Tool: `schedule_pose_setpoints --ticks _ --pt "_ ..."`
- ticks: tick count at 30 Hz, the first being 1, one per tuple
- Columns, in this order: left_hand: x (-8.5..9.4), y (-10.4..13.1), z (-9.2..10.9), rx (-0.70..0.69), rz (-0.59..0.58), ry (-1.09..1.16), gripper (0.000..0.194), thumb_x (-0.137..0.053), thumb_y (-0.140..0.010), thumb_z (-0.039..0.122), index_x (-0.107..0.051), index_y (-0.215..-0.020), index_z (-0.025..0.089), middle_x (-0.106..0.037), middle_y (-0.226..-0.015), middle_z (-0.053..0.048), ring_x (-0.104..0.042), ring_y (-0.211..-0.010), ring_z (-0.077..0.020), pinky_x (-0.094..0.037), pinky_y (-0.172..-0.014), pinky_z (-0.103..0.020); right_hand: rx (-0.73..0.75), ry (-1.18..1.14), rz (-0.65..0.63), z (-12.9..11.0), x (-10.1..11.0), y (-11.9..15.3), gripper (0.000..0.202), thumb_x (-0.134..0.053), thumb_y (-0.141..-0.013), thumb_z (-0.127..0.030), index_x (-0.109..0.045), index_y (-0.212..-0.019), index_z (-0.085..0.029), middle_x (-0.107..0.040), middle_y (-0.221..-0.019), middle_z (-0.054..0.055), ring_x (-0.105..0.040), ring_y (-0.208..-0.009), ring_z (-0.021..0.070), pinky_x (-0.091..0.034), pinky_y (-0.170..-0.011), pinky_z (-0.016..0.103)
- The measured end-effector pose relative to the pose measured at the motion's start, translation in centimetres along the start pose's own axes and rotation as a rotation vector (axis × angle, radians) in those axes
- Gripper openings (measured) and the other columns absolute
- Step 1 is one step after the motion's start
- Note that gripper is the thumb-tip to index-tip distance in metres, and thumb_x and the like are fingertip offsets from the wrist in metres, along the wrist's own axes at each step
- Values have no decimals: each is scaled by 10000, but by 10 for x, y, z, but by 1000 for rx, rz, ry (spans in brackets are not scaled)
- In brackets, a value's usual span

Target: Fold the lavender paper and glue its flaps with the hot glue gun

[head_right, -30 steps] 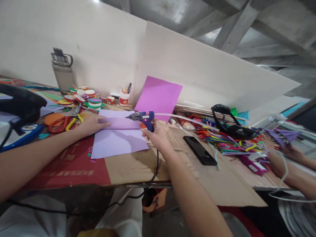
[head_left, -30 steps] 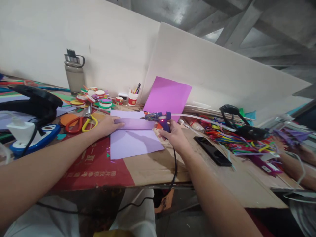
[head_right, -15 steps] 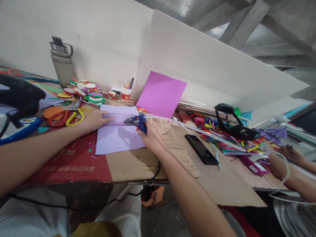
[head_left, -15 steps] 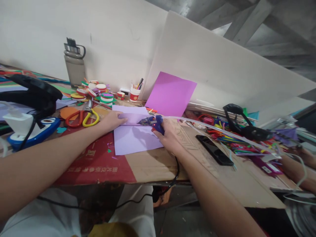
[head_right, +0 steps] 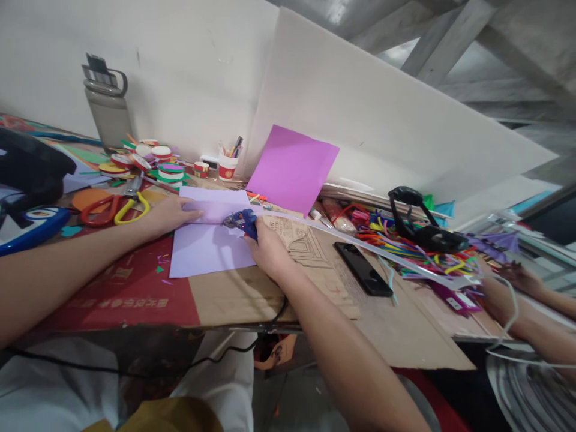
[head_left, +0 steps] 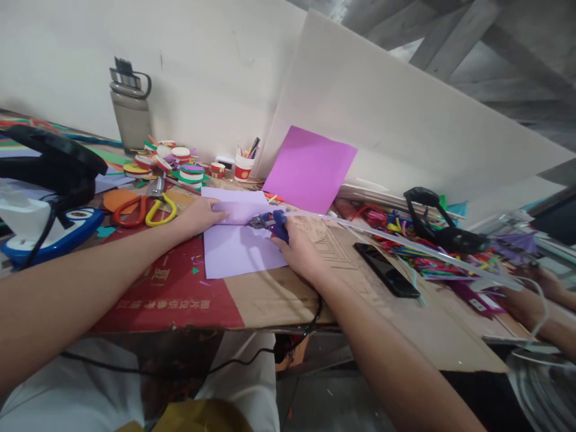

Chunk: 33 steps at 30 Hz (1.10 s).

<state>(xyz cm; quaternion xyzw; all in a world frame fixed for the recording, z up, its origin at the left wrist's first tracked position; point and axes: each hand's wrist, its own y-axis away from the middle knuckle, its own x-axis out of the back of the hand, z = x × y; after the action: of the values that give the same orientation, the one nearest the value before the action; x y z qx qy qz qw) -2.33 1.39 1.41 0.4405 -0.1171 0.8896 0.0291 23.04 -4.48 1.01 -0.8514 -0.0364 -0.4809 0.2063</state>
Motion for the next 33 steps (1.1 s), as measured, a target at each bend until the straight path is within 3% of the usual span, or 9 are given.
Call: schedule_pose_setpoints --ticks 13,21,33 --pt "7 4 11 64 -34 -69 469 -549 -760 465 -669 -1083 147 -714 -913 -65 -645 -790 -228 -476 -655 -268 -65 112 59 2 3 1 357 -508 -836 -244 -498 -1176 -134 -636 -1078 164 -597 -995 290 -461 -824 383" --pt "7 3 10 61 -16 -136 396 -544 -763 478 -693 -959 169 -708 -870 -63 -632 -769 -230 -466 -633 -275 -66 172 110 9 4 2 365 -511 -828 -234 -494 -1182 -149 -631 -1066 149 -579 -1030 289 -436 -866 403" --pt "5 1 6 47 -4 -154 404 -535 -756 487 -691 -945 167 -694 -851 -70 -625 -757 -237 -467 -664 -301 -96 284 159 7 13 3 332 -540 -799 -200 -524 -1122 -127 -622 -1068 162 -575 -1015 303 -438 -853 415"
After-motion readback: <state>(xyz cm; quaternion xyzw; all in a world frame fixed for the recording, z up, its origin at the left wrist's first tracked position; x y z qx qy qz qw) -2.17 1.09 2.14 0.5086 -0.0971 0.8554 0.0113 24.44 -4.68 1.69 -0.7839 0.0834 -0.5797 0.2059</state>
